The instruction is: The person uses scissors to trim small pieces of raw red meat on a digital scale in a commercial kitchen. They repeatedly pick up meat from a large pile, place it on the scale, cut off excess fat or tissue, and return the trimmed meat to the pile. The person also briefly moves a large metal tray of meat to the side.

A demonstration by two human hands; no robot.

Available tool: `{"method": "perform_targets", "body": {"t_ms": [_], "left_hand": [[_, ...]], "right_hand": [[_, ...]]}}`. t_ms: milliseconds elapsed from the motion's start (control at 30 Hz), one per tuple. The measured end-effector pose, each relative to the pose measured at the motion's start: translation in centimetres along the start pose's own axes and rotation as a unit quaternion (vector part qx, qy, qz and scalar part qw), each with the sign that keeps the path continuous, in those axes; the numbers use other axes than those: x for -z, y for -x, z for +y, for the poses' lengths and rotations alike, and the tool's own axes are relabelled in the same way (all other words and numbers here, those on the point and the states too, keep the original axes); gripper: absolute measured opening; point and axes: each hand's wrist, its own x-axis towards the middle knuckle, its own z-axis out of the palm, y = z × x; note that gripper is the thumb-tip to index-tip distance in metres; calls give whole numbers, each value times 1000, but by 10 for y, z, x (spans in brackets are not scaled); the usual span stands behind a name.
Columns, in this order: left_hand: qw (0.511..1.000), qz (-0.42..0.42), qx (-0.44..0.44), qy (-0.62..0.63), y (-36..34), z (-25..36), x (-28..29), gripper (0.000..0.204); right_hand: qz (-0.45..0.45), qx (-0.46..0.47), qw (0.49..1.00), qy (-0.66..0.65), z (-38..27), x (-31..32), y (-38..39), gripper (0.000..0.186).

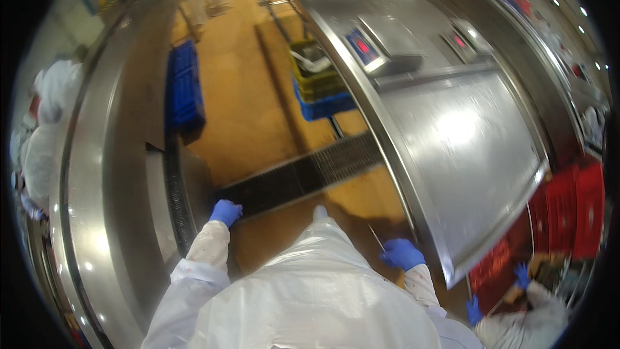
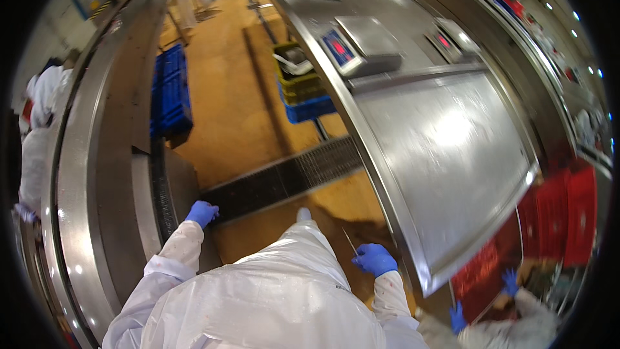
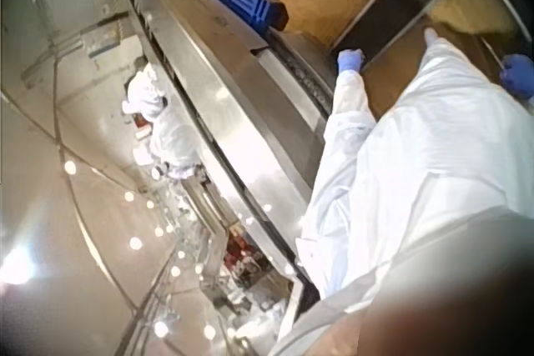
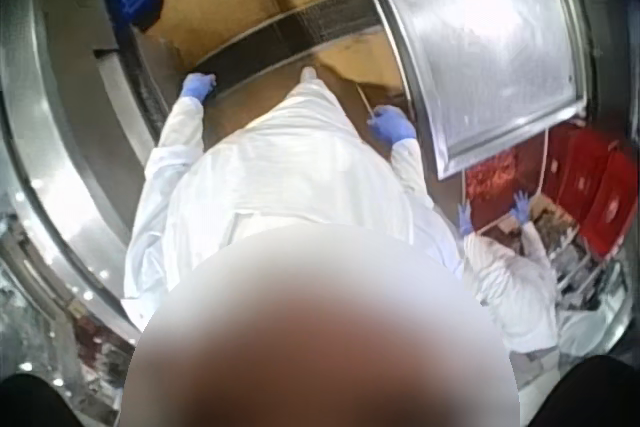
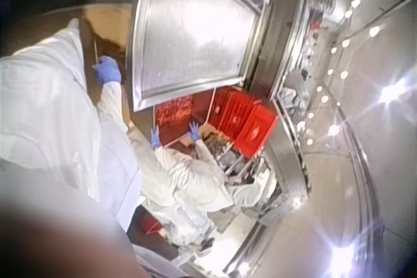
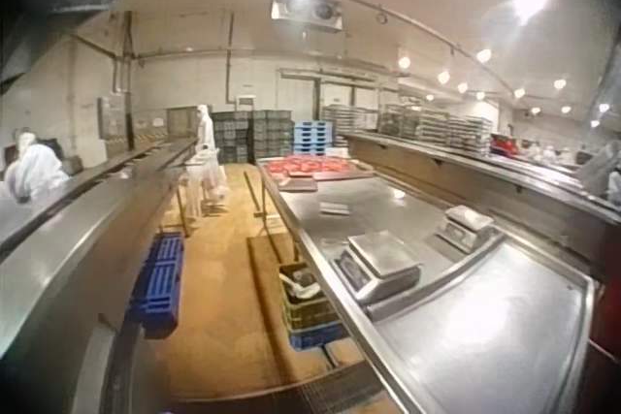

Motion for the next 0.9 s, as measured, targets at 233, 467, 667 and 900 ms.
{"method": "perform_targets", "body": {"t_ms": [233, 467, 667, 900], "left_hand": [[985, 73, 112, 111, -40, -17, 94, 24], [990, -31, 140, -2, -141, -110, 84, 27], [981, -124, 61, -135, -344, -37, 179, 27], [982, -28, 29, 182, -593, 235, 382, 22]], "right_hand": [[-7, 180, 978, 104, -203, 130, -191, 25], [-83, 244, 962, 93, -409, 208, -314, 18], [-93, 179, 974, -101, -498, 282, -405, 26], [74, 297, 879, -365, -604, 413, -453, 33]]}}
